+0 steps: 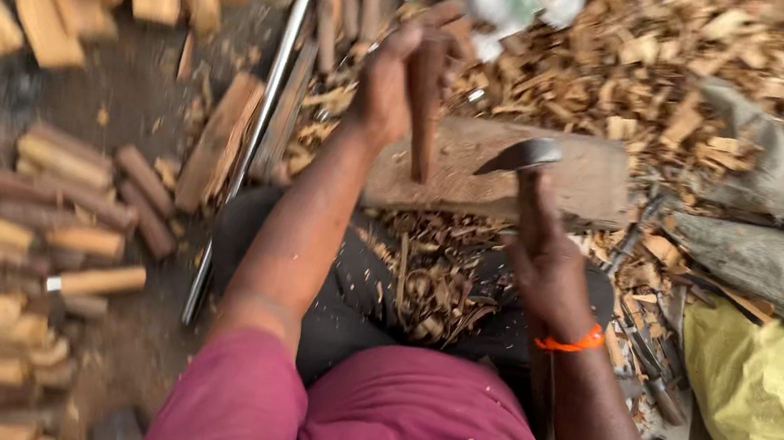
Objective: The person sits on the ground and uses a hammer to strike a chisel, shaping a small wooden dowel held against a larger wooden block. Wood shavings accumulate around the work area as the dowel is gradually refined.
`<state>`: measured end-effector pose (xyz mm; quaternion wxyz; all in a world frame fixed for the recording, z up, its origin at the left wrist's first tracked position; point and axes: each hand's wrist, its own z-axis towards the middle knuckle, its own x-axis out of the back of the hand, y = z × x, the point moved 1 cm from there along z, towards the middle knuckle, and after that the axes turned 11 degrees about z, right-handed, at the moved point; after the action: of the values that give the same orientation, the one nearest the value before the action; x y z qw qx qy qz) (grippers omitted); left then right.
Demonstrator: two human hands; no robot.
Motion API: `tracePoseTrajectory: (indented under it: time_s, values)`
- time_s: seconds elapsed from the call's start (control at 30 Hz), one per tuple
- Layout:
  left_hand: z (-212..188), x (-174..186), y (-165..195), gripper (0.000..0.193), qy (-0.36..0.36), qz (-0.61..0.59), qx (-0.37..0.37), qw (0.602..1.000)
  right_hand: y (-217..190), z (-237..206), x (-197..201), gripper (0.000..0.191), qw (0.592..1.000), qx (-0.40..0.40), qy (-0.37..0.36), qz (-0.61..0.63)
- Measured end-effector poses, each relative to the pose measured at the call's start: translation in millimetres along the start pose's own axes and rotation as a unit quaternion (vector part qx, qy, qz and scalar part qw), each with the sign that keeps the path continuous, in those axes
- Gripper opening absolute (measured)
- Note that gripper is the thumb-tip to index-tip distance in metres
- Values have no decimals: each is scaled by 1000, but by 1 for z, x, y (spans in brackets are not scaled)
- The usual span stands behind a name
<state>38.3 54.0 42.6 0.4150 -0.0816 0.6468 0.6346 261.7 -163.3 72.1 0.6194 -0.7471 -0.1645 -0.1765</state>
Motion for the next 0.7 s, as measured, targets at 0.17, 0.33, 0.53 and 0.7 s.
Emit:
tracePoseTrajectory:
  time_s: [0.17,0.33,0.53,0.7]
  values:
    - [-5,9,-15,57,-84,39,5,996,-10,-6,6,96,997,71,10,-35]
    - [-6,-5,-1,43,-113,117,-46,986,-54,5,12,96,991,108,-31,-77]
    - [-11,-3,8,26,-167,88,-107,976,-136,-24,33,90,980,119,16,157]
    - [-8,1,-1,27,-132,130,-114,976,-152,-30,30,92,952,154,37,261]
